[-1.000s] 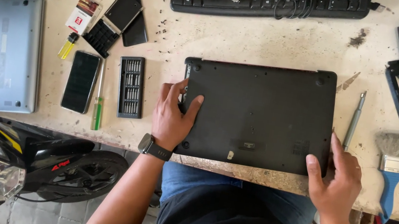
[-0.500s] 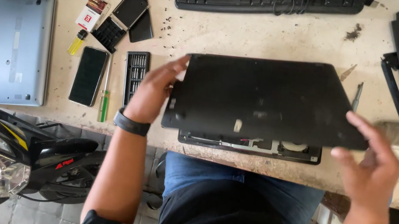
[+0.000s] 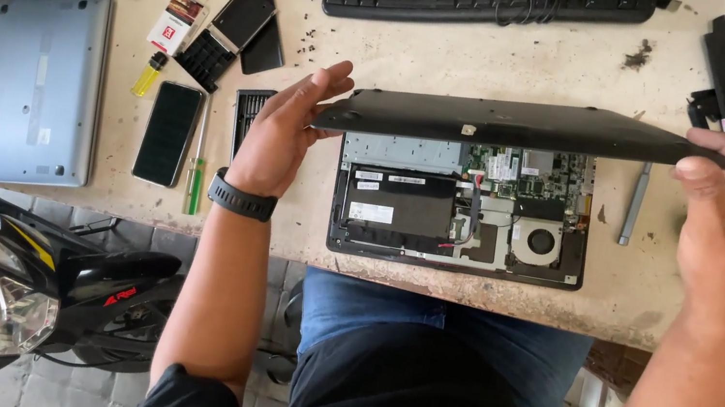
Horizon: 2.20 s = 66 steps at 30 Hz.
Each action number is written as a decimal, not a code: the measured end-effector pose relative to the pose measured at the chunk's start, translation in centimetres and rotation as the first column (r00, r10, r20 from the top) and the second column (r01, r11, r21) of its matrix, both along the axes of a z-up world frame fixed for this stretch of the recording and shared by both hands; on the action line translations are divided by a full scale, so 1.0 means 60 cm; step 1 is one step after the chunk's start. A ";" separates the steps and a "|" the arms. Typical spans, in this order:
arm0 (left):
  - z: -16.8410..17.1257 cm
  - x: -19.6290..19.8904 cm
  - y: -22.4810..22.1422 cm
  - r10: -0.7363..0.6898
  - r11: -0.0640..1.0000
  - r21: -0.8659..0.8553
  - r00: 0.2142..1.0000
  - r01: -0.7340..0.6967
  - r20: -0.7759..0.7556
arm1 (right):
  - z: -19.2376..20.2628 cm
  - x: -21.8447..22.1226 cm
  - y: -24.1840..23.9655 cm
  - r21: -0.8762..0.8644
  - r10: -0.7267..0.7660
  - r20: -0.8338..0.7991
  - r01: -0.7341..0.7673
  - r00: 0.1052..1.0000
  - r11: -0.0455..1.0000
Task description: The person is disassembling a laptop, cleaning the internal parts with a brush, and using a screwdriver to remove or adjust internal components.
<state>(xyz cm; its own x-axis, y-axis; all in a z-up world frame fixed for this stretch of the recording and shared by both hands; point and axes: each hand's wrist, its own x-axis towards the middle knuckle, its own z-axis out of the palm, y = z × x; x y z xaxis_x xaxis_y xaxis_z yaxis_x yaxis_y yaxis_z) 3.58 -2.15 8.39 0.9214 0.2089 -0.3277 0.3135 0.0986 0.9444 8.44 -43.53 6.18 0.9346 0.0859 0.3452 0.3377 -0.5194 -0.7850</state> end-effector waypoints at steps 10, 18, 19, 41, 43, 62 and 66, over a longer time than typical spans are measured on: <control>0.003 -0.004 -0.002 -0.005 1.000 -0.006 0.999 0.006 0.048 | -0.001 -0.008 -0.001 -0.014 0.011 -0.014 -0.012 1.000 1.000; 0.014 -0.008 -0.004 0.049 0.997 0.070 0.997 -0.045 -0.057 | 0.009 -0.011 0.004 -0.044 0.082 -0.001 -0.082 0.997 0.996; 0.016 -0.009 -0.004 0.050 0.997 0.069 0.997 -0.046 -0.057 | 0.009 -0.011 0.004 -0.044 0.083 -0.002 -0.083 0.997 0.996; -0.001 -0.011 0.003 0.045 0.993 0.106 0.999 -0.046 0.014 | 0.015 -0.011 0.006 -0.078 0.076 -0.018 -0.077 0.997 0.994; -0.003 -0.011 0.004 0.052 0.993 0.104 0.999 -0.052 0.001 | 0.016 -0.011 0.006 -0.088 0.066 -0.025 -0.068 0.998 0.994; -0.005 -0.011 0.005 0.054 0.994 0.097 0.998 -0.053 -0.008 | 0.020 -0.012 0.007 -0.105 0.087 -0.041 -0.091 0.995 0.990; -0.009 -0.012 0.006 0.028 0.996 0.081 0.999 -0.031 0.041 | 0.020 -0.013 0.009 -0.096 0.077 -0.061 -0.083 0.995 0.992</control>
